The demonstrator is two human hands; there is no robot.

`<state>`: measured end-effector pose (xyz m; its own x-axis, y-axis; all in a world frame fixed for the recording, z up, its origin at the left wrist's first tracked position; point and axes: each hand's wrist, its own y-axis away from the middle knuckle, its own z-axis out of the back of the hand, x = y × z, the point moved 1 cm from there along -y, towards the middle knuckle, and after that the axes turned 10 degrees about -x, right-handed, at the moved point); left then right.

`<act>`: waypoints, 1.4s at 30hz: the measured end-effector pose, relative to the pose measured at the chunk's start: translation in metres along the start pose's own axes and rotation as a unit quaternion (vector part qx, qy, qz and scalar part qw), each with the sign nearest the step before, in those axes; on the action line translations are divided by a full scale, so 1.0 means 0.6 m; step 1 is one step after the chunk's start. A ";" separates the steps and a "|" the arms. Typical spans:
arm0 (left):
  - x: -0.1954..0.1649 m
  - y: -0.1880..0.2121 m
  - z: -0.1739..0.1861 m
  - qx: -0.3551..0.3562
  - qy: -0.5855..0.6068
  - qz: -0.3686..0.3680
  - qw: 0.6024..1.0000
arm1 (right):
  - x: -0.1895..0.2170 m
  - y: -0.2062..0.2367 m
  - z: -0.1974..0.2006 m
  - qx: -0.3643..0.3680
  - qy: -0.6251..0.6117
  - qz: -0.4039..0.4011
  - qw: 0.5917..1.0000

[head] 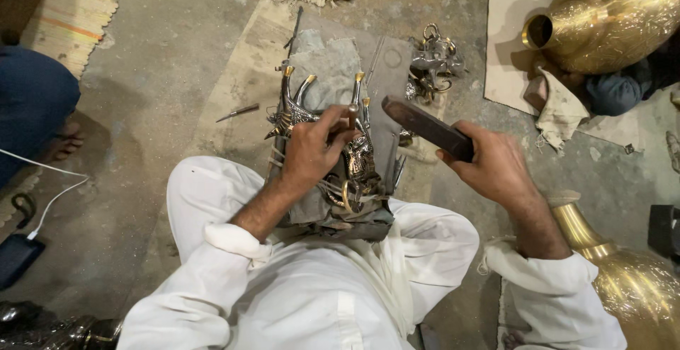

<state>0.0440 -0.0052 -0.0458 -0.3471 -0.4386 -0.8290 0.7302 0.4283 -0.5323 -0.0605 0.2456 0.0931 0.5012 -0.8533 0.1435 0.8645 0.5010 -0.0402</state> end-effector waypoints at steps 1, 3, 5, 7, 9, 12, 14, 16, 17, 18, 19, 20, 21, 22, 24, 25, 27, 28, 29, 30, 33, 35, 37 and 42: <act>-0.001 0.004 -0.003 -0.007 -0.008 0.021 1.000 | 0.002 -0.003 0.000 0.021 -0.018 -0.017 0.999; -0.002 0.011 -0.009 -0.021 -0.025 0.063 0.997 | 0.007 -0.012 0.002 0.000 0.009 0.026 1.000; -0.005 0.017 -0.014 -0.042 -0.028 0.060 0.997 | 0.012 -0.020 0.006 -0.036 0.032 0.077 0.996; -0.005 0.020 -0.017 -0.058 -0.032 0.058 0.996 | 0.018 -0.030 0.012 -0.090 0.051 0.142 0.984; -0.004 0.022 -0.020 -0.065 -0.037 0.056 0.996 | 0.028 -0.039 0.021 -0.177 0.030 0.209 0.961; 0.001 0.027 -0.022 -0.063 -0.053 0.054 0.995 | 0.047 -0.059 0.038 -0.233 0.046 0.261 0.935; 0.006 0.029 -0.026 -0.071 -0.053 0.041 0.995 | 0.064 -0.077 0.046 -0.197 0.117 0.265 0.937; 0.013 0.032 -0.030 -0.072 -0.060 0.031 0.995 | 0.081 -0.095 0.052 -0.109 0.234 0.244 0.935; 0.017 0.032 -0.032 -0.069 -0.066 0.027 0.995 | 0.085 -0.099 0.060 -0.110 0.224 0.236 0.939; 0.020 0.033 -0.034 -0.068 -0.072 0.024 0.995 | 0.087 -0.103 0.069 -0.109 0.216 0.229 0.943; 0.024 0.032 -0.036 -0.064 -0.072 0.034 0.995 | 0.092 -0.107 0.074 -0.107 0.206 0.227 0.946; 0.027 0.033 -0.038 -0.061 -0.074 0.049 0.994 | 0.097 -0.108 0.072 -0.083 0.232 0.230 0.941; 0.030 0.034 -0.039 -0.057 -0.075 0.062 0.994 | 0.101 -0.108 0.070 -0.060 0.257 0.232 0.936; 0.031 0.035 -0.039 -0.058 -0.084 0.060 0.993 | 0.103 -0.108 0.069 -0.042 0.281 0.228 0.931; 0.031 0.035 -0.040 -0.055 -0.097 0.050 0.993 | 0.104 -0.109 0.075 -0.083 0.241 0.236 0.938; 0.030 0.035 -0.041 -0.059 -0.090 0.041 0.993 | 0.105 -0.110 0.077 -0.098 0.222 0.244 0.939; 0.027 0.034 -0.039 -0.072 -0.083 0.030 0.993 | 0.108 -0.114 0.071 -0.056 0.286 0.239 0.926; 0.024 0.036 -0.037 -0.081 -0.079 0.022 0.993 | 0.108 -0.115 0.071 -0.037 0.316 0.232 0.919; 0.021 0.035 -0.035 -0.088 -0.074 0.005 0.993 | 0.108 -0.116 0.072 -0.047 0.291 0.227 0.928; 0.019 0.033 -0.033 -0.095 -0.068 -0.012 0.993 | 0.108 -0.116 0.074 -0.056 0.266 0.221 0.937; 0.013 0.031 -0.032 -0.079 -0.068 0.029 0.994 | 0.101 -0.112 0.082 -0.103 0.198 0.236 0.946; 0.010 0.031 -0.029 -0.065 -0.066 0.059 0.994 | 0.098 -0.111 0.080 -0.120 0.200 0.261 0.937; 0.009 0.028 -0.028 -0.060 -0.056 0.047 0.996 | 0.098 -0.113 0.072 -0.116 0.253 0.283 0.918; 0.009 0.027 -0.028 -0.067 -0.061 0.033 0.995 | 0.091 -0.112 0.071 -0.124 0.191 0.265 0.937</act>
<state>0.0438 0.0125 -0.0618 -0.2213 -0.4955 -0.8400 0.6608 0.5573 -0.5028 -0.0928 0.1715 0.1457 0.7987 -0.5069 -0.3241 0.4486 0.8607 -0.2407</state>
